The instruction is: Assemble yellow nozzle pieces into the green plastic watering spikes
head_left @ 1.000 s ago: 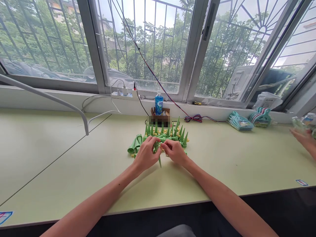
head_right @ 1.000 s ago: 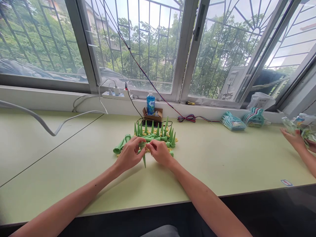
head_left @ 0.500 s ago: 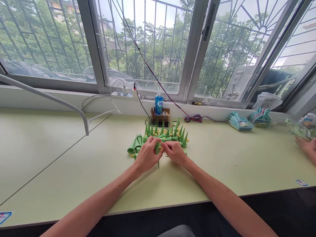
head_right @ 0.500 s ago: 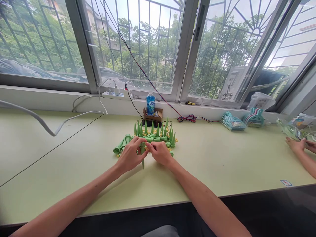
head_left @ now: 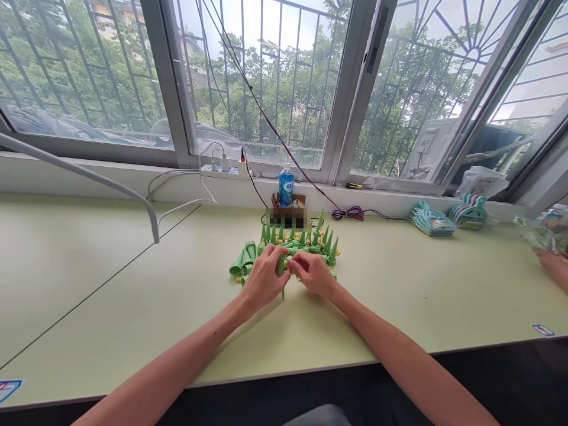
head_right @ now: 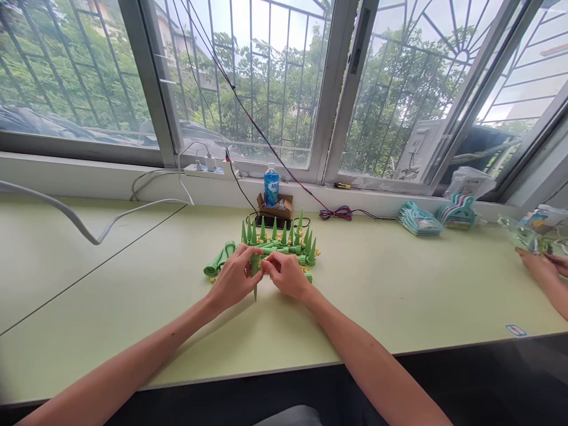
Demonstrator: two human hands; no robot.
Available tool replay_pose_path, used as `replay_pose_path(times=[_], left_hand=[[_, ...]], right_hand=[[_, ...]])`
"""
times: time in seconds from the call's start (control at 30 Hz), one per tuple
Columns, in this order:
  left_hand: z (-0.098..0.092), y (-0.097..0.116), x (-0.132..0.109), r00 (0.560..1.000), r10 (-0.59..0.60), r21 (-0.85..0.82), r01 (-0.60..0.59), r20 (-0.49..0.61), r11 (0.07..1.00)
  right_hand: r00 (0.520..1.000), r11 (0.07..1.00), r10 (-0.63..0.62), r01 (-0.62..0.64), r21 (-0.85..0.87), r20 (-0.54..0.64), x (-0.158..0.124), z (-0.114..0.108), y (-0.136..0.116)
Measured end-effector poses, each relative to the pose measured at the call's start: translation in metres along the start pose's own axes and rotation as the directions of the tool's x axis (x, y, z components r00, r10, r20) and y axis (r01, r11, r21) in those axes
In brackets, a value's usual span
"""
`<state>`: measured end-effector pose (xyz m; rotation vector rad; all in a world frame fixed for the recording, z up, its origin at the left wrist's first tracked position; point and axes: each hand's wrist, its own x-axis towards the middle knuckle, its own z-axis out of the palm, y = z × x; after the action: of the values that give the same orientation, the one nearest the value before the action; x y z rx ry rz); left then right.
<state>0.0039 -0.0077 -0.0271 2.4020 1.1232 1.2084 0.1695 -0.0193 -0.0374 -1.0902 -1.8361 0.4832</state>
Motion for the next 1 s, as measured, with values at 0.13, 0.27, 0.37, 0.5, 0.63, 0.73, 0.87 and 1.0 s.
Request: replay_pose_path(times=[0.13, 0.27, 0.37, 0.5, 0.63, 0.73, 0.87, 1.0], left_hand=[[-0.0014, 0.0019, 0.0000, 1.000, -0.004, -0.010, 0.004, 0.010, 1.000], [-0.0020, 0.0032, 0.0002, 1.000, 0.001, -0.037, 0.000, 0.016, 0.999], [-0.0019, 0.0036, -0.0001, 1.000, 0.015, -0.058, -0.014, 0.013, 0.998], [-0.0022, 0.0047, -0.0004, 1.000, 0.026, -0.072, -0.026, 0.009, 0.997], [-0.0029, 0.0056, -0.0003, 1.000, 0.023, -0.059, -0.023, 0.001, 0.998], [-0.0031, 0.0053, 0.0000, 1.000, 0.012, -0.049, -0.013, -0.012, 0.999], [-0.0027, 0.0043, 0.0002, 1.000, -0.006, -0.031, 0.005, -0.023, 0.999], [-0.0020, 0.0038, 0.0004, 1.000, -0.014, -0.028, 0.013, -0.024, 1.000]], right_hand=[[1.000, 0.999, 0.002, -0.002, -0.041, -0.002, 0.0005, 0.0002, 0.0013], [1.000, 0.997, -0.005, 0.004, -0.079, -0.008, 0.0015, 0.0006, 0.0029], [1.000, 0.996, -0.009, 0.008, -0.094, -0.011, 0.0019, 0.0003, 0.0025], [1.000, 0.998, -0.003, 0.004, -0.055, 0.007, 0.0023, -0.0005, -0.0001], [1.000, 0.999, 0.026, -0.026, -0.048, -0.009, 0.0024, -0.0003, -0.0014], [0.999, 0.999, 0.041, -0.042, -0.027, -0.024, 0.0018, -0.0003, -0.0024], [1.000, 1.000, 0.021, -0.021, 0.015, -0.021, 0.0009, -0.0011, -0.0043], [1.000, 1.000, 0.012, -0.012, 0.028, -0.027, 0.0008, -0.0008, -0.0037]])
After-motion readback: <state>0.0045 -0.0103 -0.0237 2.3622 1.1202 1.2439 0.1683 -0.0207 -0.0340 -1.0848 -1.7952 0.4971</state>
